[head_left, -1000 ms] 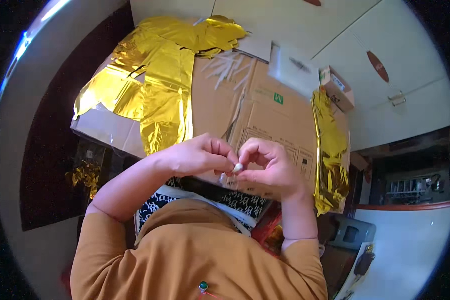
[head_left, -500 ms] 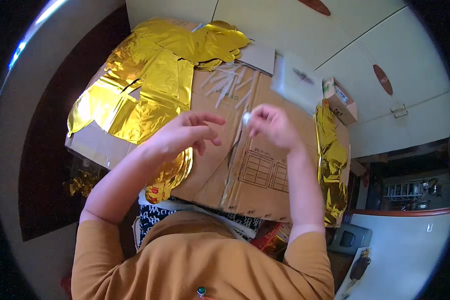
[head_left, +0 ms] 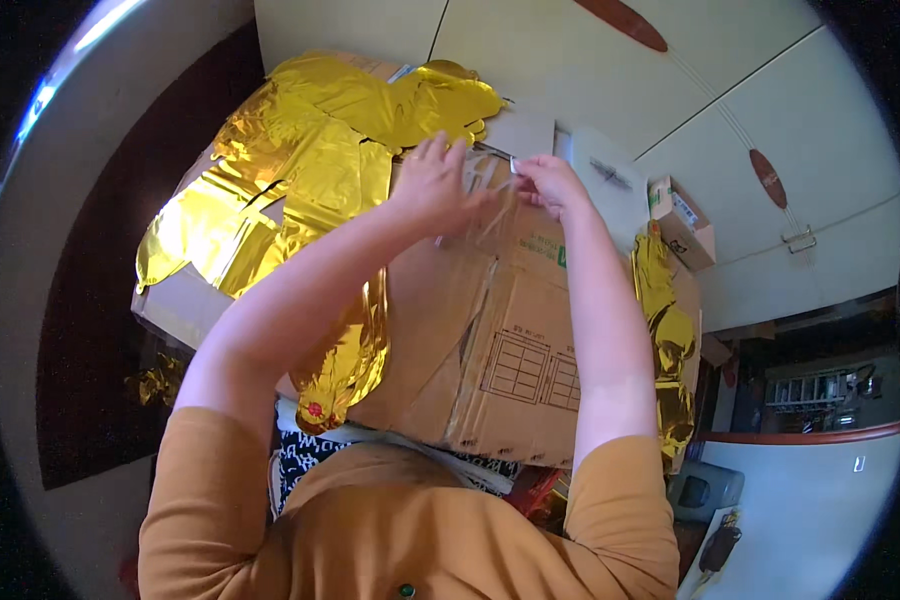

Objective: Attaching small white plastic components to a long white wire for assembly.

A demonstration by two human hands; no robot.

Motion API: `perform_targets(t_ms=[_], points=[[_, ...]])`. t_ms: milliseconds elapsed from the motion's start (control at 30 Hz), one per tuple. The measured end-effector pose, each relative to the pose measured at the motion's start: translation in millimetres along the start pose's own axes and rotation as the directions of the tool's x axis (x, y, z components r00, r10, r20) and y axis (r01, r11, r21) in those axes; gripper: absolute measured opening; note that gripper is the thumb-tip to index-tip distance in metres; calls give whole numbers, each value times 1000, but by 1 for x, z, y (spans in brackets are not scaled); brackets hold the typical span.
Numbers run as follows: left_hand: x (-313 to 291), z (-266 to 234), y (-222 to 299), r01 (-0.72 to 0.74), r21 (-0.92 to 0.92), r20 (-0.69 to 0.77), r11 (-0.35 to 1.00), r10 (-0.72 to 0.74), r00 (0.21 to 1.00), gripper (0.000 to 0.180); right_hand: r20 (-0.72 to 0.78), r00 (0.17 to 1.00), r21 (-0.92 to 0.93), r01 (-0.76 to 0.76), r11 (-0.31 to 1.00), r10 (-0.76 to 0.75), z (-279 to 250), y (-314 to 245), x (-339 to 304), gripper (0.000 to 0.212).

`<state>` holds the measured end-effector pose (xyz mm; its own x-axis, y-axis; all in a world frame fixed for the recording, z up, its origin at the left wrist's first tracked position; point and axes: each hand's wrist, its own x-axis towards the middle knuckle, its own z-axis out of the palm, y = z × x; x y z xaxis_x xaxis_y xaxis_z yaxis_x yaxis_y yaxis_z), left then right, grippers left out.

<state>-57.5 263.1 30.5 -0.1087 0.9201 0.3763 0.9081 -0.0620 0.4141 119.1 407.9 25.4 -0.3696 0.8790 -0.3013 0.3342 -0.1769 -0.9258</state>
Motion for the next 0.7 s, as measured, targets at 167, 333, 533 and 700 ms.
perform_targets(t_ms=[167,333,533,700], points=[[12,46,6,-12,138,81,990,1,997,84,-2,1000,133,-10,991,10,0,10,-10,15],[6,85,40,6,29,59,1000,-8,998,74,-46,998,225,49,973,-39,-13,21,-20,16],[16,97,57,-34,-51,-59,998,31,998,65,-227,948,-153,193,969,-224,-31,16,-20,20],[14,51,37,-90,-16,-44,996,89,995,50,-4,923,-283,368,886,-385,1,-32,-26,21]])
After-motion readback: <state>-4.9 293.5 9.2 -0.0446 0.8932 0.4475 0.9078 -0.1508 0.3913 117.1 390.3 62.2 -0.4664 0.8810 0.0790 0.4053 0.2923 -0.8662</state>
